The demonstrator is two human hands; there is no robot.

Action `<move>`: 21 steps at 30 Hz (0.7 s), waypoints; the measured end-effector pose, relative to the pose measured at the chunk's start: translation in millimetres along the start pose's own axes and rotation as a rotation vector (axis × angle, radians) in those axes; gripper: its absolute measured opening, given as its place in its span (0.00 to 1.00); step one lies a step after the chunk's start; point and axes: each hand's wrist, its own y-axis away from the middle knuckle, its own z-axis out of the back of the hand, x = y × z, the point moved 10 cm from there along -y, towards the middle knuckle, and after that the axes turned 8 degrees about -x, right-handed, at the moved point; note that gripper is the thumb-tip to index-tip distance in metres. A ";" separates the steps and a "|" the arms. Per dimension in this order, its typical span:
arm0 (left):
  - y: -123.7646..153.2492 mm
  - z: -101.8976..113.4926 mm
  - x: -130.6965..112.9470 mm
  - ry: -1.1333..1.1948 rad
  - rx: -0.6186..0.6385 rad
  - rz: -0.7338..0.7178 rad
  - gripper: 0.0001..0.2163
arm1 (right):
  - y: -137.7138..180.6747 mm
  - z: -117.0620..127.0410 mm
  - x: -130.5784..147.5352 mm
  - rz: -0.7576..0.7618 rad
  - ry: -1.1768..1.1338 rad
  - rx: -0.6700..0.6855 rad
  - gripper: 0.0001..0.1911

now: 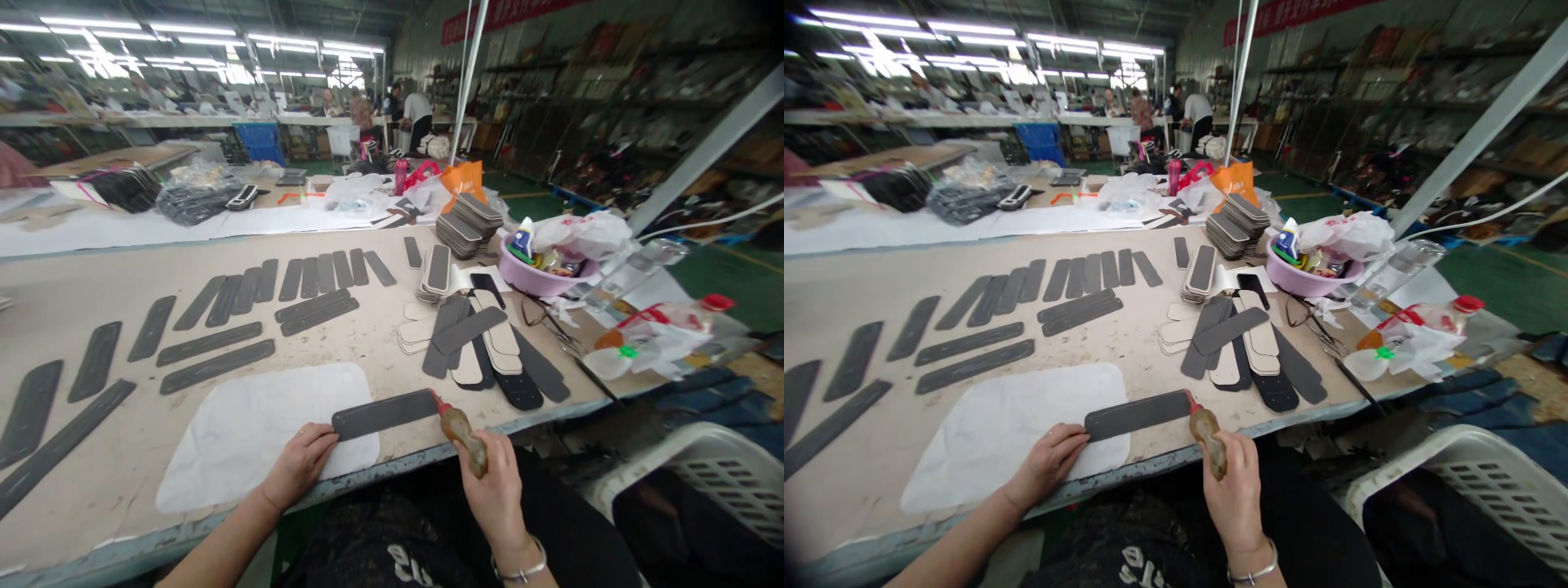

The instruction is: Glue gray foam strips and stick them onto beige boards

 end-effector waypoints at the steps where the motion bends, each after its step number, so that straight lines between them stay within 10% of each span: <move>1: -0.6 0.8 -1.0 -0.003 0.000 0.002 0.09 | -0.2 -3.3 6.9 0.000 -0.037 0.013 0.08; 11: -2.9 0.7 -6.8 0.008 0.027 0.011 0.10 | 21.0 -94.7 79.1 0.038 -0.411 0.393 0.06; 21: -1.8 -0.2 -6.2 0.004 0.040 -0.001 0.10 | 35.5 -100.4 81.4 0.001 -0.389 0.482 0.06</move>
